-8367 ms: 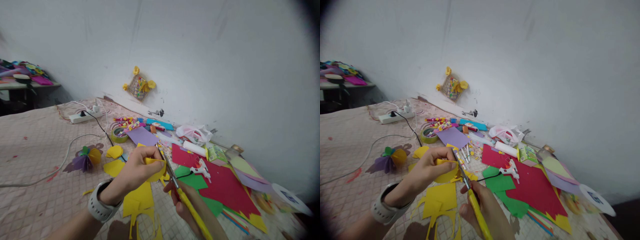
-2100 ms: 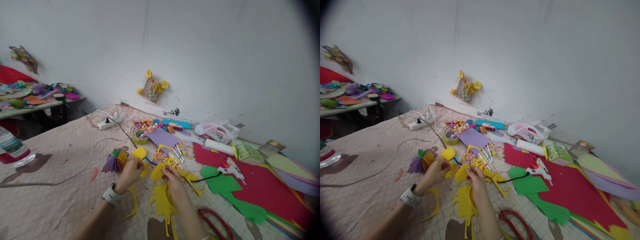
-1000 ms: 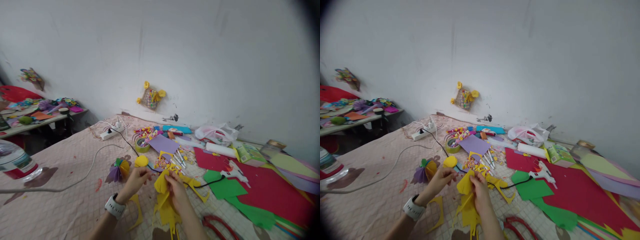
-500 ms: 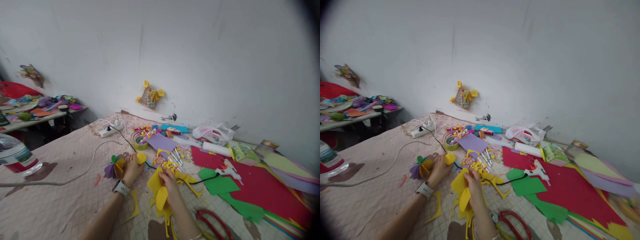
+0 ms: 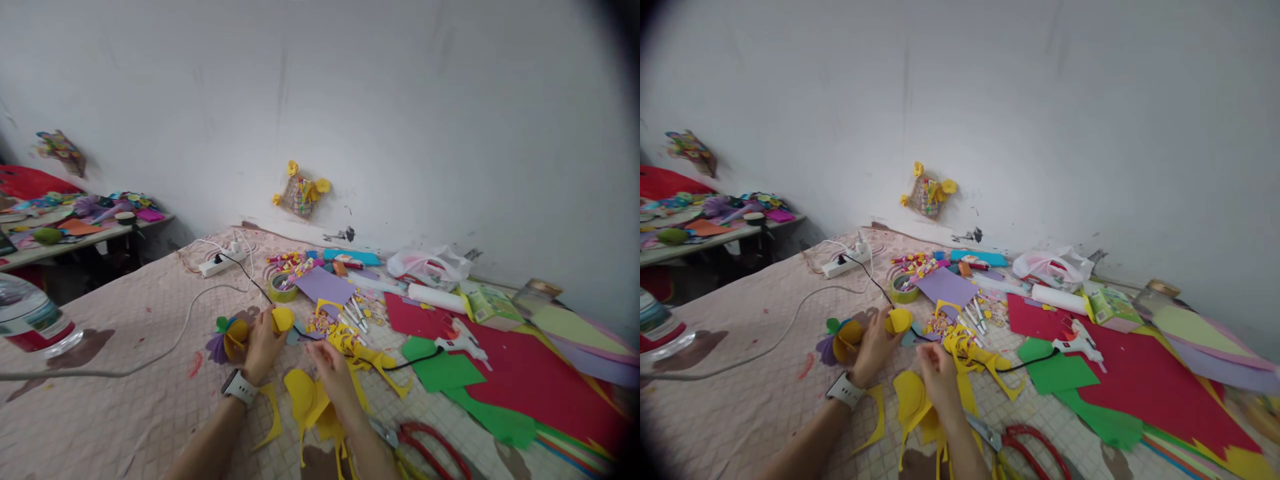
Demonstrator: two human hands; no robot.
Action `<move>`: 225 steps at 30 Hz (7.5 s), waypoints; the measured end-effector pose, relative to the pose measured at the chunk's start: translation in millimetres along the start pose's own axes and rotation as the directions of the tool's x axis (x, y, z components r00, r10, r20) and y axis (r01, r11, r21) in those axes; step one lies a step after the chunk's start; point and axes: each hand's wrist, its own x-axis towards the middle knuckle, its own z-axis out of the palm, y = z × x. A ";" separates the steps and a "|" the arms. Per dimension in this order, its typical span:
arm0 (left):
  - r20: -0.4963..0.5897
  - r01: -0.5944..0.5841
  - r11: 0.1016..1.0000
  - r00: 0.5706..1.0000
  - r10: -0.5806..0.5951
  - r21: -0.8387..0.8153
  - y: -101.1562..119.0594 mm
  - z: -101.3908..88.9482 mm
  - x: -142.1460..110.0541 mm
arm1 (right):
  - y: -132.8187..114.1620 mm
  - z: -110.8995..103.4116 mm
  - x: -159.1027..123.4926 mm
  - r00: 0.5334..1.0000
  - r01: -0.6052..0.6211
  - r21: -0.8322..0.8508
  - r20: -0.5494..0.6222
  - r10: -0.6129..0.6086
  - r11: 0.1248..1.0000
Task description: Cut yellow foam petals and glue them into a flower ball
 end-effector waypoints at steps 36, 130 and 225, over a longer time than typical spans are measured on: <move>0.356 0.295 0.546 0.935 0.006 -0.784 54.7 -5.5 -33.1 | -2.4 -16.4 9.6 0.969 -0.195 0.417 -0.060 0.241 0.887; 0.156 -0.038 0.994 0.986 0.053 -0.100 -2.5 -2.0 -12.2 | -19.6 -47.7 19.9 0.999 0.050 -0.135 -0.013 -0.052 0.990; 0.506 0.422 0.374 0.847 0.162 -0.826 69.0 -39.9 -32.2 | -34.9 -27.4 -19.0 0.986 0.114 -0.359 0.152 -0.062 0.926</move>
